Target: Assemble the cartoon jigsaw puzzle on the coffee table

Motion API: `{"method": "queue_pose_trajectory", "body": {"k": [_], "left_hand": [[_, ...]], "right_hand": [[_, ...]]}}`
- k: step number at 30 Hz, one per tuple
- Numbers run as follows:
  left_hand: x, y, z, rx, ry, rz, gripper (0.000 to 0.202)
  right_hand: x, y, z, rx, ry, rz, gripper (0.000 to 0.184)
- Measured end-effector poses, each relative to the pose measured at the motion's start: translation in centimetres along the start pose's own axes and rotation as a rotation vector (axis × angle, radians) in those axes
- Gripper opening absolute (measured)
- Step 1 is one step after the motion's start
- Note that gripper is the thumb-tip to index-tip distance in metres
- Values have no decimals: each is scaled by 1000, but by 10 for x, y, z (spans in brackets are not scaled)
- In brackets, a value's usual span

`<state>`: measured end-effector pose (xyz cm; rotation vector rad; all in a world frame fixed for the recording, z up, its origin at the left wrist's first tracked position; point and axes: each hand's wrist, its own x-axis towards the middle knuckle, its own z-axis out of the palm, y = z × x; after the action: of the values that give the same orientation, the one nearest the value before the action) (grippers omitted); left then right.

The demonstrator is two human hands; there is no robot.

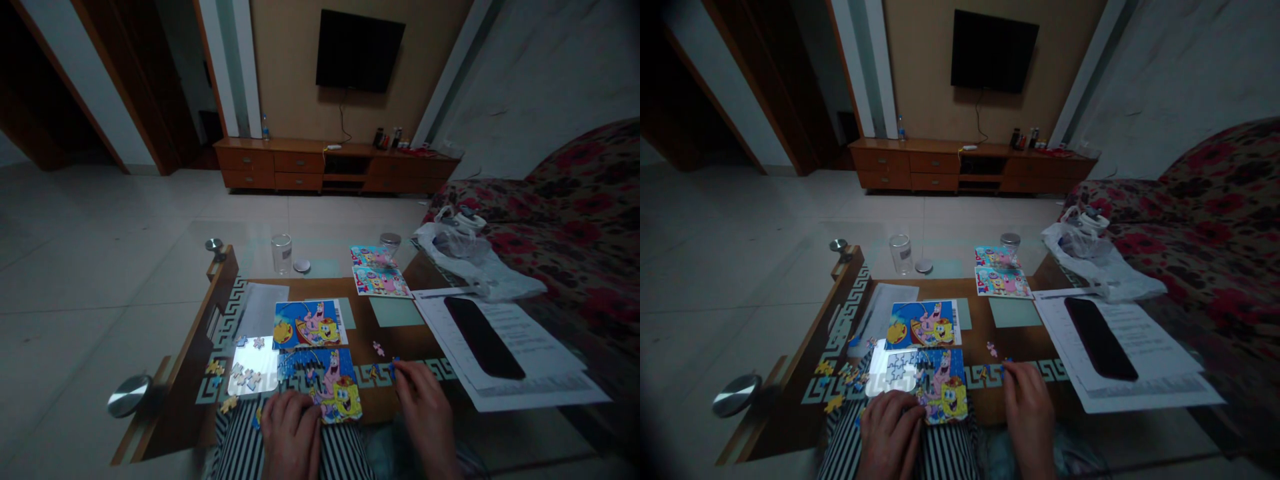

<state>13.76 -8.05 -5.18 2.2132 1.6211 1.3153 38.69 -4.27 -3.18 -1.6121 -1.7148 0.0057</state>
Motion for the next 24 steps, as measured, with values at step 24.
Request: {"method": "queue_pose_trajectory", "body": {"k": [24], "left_hand": [[5, 11, 7, -78, 228, 52, 24]], "right_hand": [[62, 3, 13, -119, -452, 171, 33]]}}
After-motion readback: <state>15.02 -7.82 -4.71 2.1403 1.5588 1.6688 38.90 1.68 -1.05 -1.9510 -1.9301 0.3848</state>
